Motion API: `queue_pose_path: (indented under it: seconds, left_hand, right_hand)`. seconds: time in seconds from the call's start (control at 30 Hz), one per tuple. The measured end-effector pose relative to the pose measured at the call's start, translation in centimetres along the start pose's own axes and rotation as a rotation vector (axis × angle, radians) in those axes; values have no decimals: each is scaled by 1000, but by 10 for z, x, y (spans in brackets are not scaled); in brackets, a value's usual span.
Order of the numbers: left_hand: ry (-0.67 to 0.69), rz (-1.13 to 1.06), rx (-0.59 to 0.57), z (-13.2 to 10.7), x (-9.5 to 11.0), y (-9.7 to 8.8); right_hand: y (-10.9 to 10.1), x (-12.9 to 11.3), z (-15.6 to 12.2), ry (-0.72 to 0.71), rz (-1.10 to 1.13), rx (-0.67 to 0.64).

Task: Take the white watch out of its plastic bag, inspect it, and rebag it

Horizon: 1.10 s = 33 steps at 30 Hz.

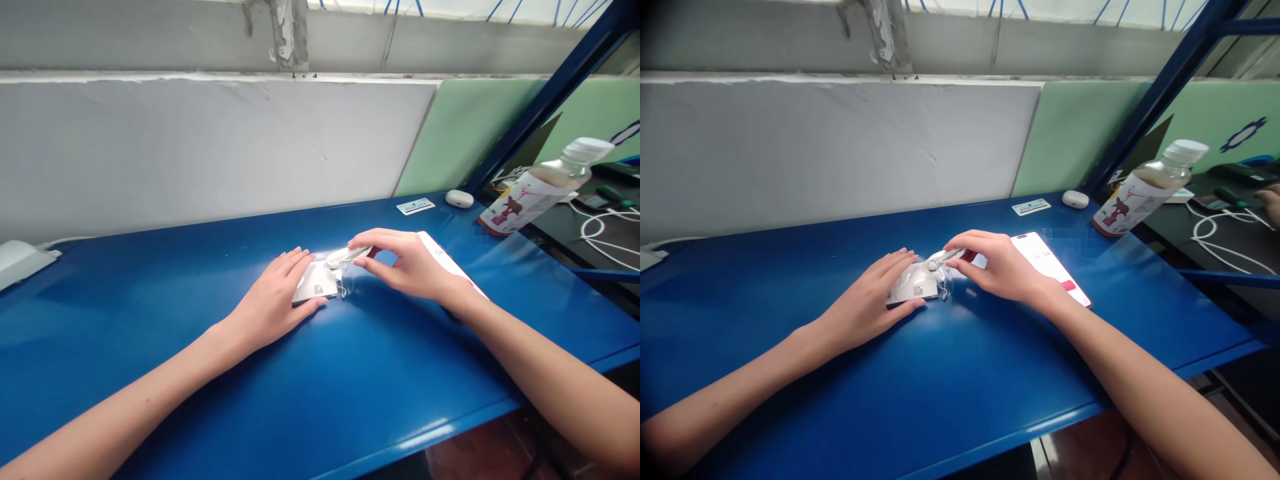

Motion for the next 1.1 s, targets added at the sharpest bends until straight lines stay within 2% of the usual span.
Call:
queue_pose_path:
  seconds: [0.13,0.37,0.73,0.97,1.1]
  left_hand:
    - [-3,-29,-49,-1,-2,6]
    - [-20,-45,5,-3,-5,4]
    - [-35,-102,64,-5,-5,-1]
    - [-20,-98,86,-5,-2,-2]
    - [-15,-89,87,-5,-2,-1]
  right_hand:
    - [-1,2,1,-21,-53,-50]
    - [0,11,-2,-1,-137,-167]
    - [17,16,-9,52,63,-188]
    - [23,14,-12,-14,-147,-218]
    - [28,18,-15,-4,-202,-211]
Point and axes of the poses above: each hand's wrist, its own z-axis towards the middle knuckle, its own y-axis out of the palm, x = y × z, the point moved 9 cm from there along z, towards the middle knuckle, and after that the axes turned 10 degrees about x, right-handed, at the moved point
